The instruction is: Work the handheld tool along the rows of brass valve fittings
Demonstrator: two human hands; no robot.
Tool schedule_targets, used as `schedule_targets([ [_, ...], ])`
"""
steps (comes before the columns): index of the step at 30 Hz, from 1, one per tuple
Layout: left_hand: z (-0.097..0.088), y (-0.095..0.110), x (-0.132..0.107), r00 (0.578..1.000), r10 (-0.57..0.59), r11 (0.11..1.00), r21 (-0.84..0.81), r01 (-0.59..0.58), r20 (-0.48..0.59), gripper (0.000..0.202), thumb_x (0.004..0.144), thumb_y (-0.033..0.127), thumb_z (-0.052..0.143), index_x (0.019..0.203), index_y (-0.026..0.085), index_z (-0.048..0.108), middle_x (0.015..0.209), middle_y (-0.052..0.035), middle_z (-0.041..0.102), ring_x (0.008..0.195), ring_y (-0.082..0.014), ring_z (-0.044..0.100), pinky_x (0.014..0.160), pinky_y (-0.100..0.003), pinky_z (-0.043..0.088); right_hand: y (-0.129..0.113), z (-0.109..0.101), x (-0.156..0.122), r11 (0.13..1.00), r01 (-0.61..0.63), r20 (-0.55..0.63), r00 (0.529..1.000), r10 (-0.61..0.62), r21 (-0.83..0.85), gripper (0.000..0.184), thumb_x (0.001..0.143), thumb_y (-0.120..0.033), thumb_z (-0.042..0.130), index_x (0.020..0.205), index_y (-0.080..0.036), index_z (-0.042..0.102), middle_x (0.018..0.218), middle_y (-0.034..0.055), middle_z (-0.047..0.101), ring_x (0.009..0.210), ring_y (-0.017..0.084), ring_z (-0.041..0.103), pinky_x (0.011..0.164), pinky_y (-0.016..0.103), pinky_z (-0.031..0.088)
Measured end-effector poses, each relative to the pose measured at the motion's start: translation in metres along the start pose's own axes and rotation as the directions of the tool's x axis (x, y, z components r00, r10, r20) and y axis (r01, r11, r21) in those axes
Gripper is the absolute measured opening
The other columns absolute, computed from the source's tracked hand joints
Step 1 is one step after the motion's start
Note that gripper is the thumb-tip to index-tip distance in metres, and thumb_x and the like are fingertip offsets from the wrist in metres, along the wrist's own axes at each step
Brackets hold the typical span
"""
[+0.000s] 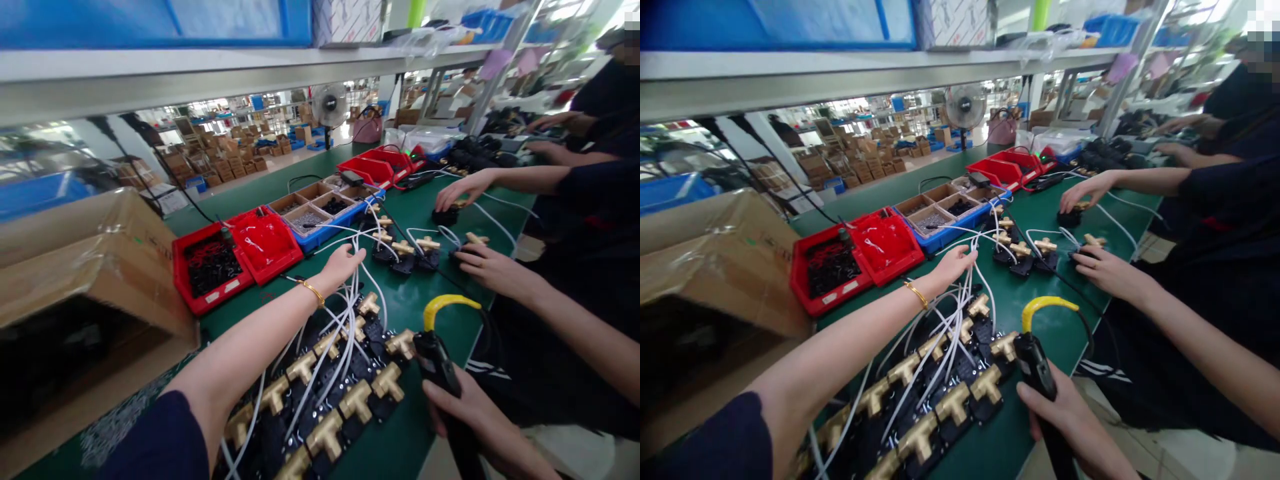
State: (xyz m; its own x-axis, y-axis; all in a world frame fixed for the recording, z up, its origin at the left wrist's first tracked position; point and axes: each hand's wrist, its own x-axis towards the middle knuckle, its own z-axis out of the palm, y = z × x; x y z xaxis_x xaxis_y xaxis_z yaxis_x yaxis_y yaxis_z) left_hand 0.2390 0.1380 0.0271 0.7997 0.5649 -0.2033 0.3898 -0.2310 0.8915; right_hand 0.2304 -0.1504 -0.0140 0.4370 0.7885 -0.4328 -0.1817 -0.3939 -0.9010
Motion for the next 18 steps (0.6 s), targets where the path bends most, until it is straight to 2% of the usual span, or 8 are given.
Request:
schedule_targets([
  [3,-0.023,-0.012,-0.026,0.997,-0.048,0.996,0.081,0.043,0.057,0.05,0.078,0.06,0.051,0.068,0.013,0.063,0.078,-0.0094,0.067,0.089,-0.0247,0.06,0.081,-0.031,0.044,-0.004,-0.011,0.004,1.0,-0.022,0.013,1.0,0.023,-0.02,0.075,0.079,-0.062,0.057,0.125,-0.008,0.032,0.053,-0.0017,0.049,0.053,0.014,0.043,0.054,0.025,0.035],
  [5,-0.027,-0.021,-0.043,0.988,-0.075,0.992,0.108,0.061,0.133,0.055,0.074,0.066,0.05,0.06,0.015,0.063,0.076,-0.0097,0.069,0.089,-0.0264,0.061,0.082,-0.031,0.043,-0.011,-0.016,0.008,0.999,-0.039,0.069,0.997,0.038,0.015,0.084,0.078,-0.062,0.058,0.133,-0.009,0.024,0.052,-0.0028,0.047,0.05,0.014,0.042,0.052,0.024,0.034],
  [9,-0.016,-0.034,-0.059,0.966,-0.036,0.994,0.105,0.009,0.258,0.057,0.079,0.067,0.04,0.075,0.018,0.069,0.093,-0.0056,0.071,0.092,-0.0233,0.062,0.087,-0.031,0.043,-0.017,-0.016,0.015,0.993,-0.062,0.21,0.977,0.039,0.104,0.092,0.078,-0.06,0.061,0.14,-0.011,0.012,0.051,-0.0041,0.047,0.048,0.013,0.041,0.053,0.024,0.037],
  [13,-0.002,-0.044,-0.06,0.948,0.067,0.99,0.095,-0.101,0.311,0.057,0.084,0.063,0.034,0.093,0.019,0.069,0.105,-0.0039,0.068,0.099,-0.0212,0.06,0.092,-0.03,0.042,-0.007,-0.014,0.01,0.988,-0.047,0.189,0.982,0.019,0.145,0.086,0.082,-0.058,0.057,0.138,-0.011,0.013,0.051,-0.004,0.046,0.049,0.013,0.042,0.053,0.023,0.036],
  [15,0.003,-0.047,-0.06,0.932,0.118,0.983,0.092,-0.158,0.342,0.055,0.085,0.061,0.034,0.1,0.019,0.067,0.111,-0.0027,0.066,0.102,-0.0198,0.059,0.096,-0.029,0.041,-0.001,-0.013,0.002,0.986,-0.044,0.158,0.987,0.019,0.158,0.079,0.083,-0.058,0.056,0.134,-0.01,0.019,0.051,-0.0037,0.045,0.049,0.012,0.041,0.052,0.022,0.033],
  [18,0.005,-0.039,-0.064,0.909,0.158,0.972,0.103,-0.213,0.386,0.05,0.088,0.054,0.033,0.099,0.019,0.067,0.108,-0.0037,0.067,0.099,-0.0196,0.061,0.094,-0.03,0.043,0.005,-0.015,-0.009,0.983,-0.049,0.152,0.988,0.022,0.177,0.058,0.084,-0.058,0.054,0.116,-0.012,0.041,0.052,-0.0021,0.044,0.051,0.012,0.041,0.053,0.023,0.033],
])
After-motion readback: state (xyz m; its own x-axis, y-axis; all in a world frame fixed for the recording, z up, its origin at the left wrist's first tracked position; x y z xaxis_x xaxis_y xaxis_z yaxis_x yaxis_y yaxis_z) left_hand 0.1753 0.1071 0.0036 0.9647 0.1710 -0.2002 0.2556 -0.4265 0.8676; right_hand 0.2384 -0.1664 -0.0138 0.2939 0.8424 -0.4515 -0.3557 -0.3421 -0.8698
